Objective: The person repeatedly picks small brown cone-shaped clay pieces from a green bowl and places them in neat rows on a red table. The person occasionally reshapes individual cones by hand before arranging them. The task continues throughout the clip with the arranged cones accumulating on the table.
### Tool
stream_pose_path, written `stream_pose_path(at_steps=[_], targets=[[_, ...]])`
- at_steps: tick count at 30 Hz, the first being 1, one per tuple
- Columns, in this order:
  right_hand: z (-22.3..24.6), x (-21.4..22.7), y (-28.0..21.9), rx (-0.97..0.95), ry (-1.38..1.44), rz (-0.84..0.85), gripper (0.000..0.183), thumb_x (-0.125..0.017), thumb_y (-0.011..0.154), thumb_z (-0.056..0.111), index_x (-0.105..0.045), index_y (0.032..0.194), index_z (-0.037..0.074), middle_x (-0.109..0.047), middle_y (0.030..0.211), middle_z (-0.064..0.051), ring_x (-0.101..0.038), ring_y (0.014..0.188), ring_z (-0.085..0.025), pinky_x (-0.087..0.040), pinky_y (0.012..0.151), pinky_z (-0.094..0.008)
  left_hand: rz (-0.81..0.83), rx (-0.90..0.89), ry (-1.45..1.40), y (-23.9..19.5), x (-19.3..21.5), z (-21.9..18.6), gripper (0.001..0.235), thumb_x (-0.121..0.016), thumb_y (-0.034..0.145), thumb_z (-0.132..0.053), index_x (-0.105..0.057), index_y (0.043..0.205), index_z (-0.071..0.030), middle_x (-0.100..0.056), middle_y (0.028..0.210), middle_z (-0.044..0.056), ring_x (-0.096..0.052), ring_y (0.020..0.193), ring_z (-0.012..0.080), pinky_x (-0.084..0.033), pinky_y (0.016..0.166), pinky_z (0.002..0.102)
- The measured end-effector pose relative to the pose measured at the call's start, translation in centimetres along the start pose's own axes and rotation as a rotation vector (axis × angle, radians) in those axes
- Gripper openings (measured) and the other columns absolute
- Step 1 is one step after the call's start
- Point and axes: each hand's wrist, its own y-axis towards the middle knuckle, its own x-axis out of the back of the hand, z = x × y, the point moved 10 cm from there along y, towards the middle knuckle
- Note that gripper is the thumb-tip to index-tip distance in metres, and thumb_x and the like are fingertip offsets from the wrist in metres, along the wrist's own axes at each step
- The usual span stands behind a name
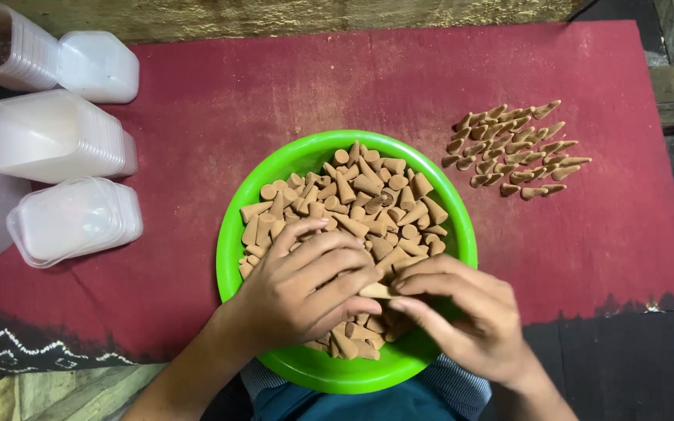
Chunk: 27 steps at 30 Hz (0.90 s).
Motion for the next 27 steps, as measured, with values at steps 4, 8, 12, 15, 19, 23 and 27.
stream_pose_path(at_steps=[4,8,12,15,19,23,27], targets=[[-0.1,-0.4,-0.1,-0.039,0.022,-0.078,0.014,-0.078,0.084,0.006,-0.071,0.092,-0.002,-0.075,0.088,-0.014,-0.076,0.079,-0.022,-0.063,0.076,-0.027,0.005,-0.014,-0.085,-0.7,-0.3,-0.1,0.018,-0.056,0.105,-0.016,-0.071,0.108,-0.006,-0.072,0.104,0.005,-0.068,0.099,0.0263,-0.047,0.096,0.044],[0.3,-0.7,-0.3,0.007,0.045,-0.055,0.014,-0.074,0.09,0.008,-0.072,0.101,-0.002,-0.075,0.092,-0.015,-0.075,0.077,-0.023,-0.061,0.072,-0.029,-0.003,-0.012,-0.186,-0.4,0.0,-0.2,0.013,-0.066,0.1,-0.016,-0.069,0.099,-0.004,-0.071,0.096,0.006,-0.07,0.092,0.0253,-0.052,0.091,0.045],[0.3,0.8,-0.6,-0.007,0.059,-0.084,0.008,-0.069,0.094,0.006,-0.074,0.098,0.001,-0.075,0.092,-0.012,-0.075,0.077,-0.021,-0.062,0.069,-0.027,-0.008,-0.004,-0.15,-0.1,0.3,-0.5,0.016,-0.067,0.098,-0.025,-0.072,0.091,-0.011,-0.074,0.089,-0.001,-0.073,0.088,0.0179,-0.051,0.09,0.041],[-1.2,4.1,-2.1,-0.014,0.094,-0.162,0.015,-0.062,0.091,-0.007,-0.073,0.102,-0.004,-0.075,0.101,-0.02,-0.079,0.088,-0.025,-0.069,0.079,-0.028,-0.049,0.012,-0.08,-0.7,0.3,0.0,0.008,-0.07,0.095,-0.016,-0.073,0.089,-0.013,-0.075,0.087,-0.004,-0.072,0.085,0.0142,-0.051,0.09,0.038],[-4.5,11.5,-4.3,-0.152,-0.336,-0.396,0.017,-0.069,0.091,-0.013,-0.073,0.102,0.0,-0.07,0.098,-0.016,-0.071,0.087,-0.023,-0.06,0.081,-0.029,-0.076,0.014,-0.038,-0.6,0.2,0.1,0.006,-0.075,0.091,-0.017,-0.073,0.086,-0.015,-0.073,0.082,-0.005,-0.07,0.079,0.0144,-0.052,0.086,0.038],[-9.4,16.6,-6.6,-0.176,-0.738,-0.497,0.014,-0.073,0.102,-0.015,-0.073,0.113,-0.006,-0.069,0.106,-0.02,-0.066,0.09,-0.025,-0.056,0.075,-0.032,-0.107,-0.006,0.046,-0.2,0.1,-0.2,0.025,-0.086,0.085,-0.019,-0.066,0.07,-0.016,-0.065,0.069,-0.003,-0.066,0.073,0.0149,-0.054,0.079,0.035],[-15.8,18.4,-8.4,-0.342,-0.811,-0.531,0.008,-0.074,0.1,-0.006,-0.072,0.106,-0.001,-0.071,0.099,-0.013,-0.066,0.076,-0.02,-0.054,0.064,-0.03,-0.105,0.055,0.102,-0.1,0.0,0.1,0.028,-0.09,0.082,-0.024,-0.067,0.069,-0.017,-0.064,0.07,-0.003,-0.063,0.075,0.0173,-0.054,0.08,0.036]])
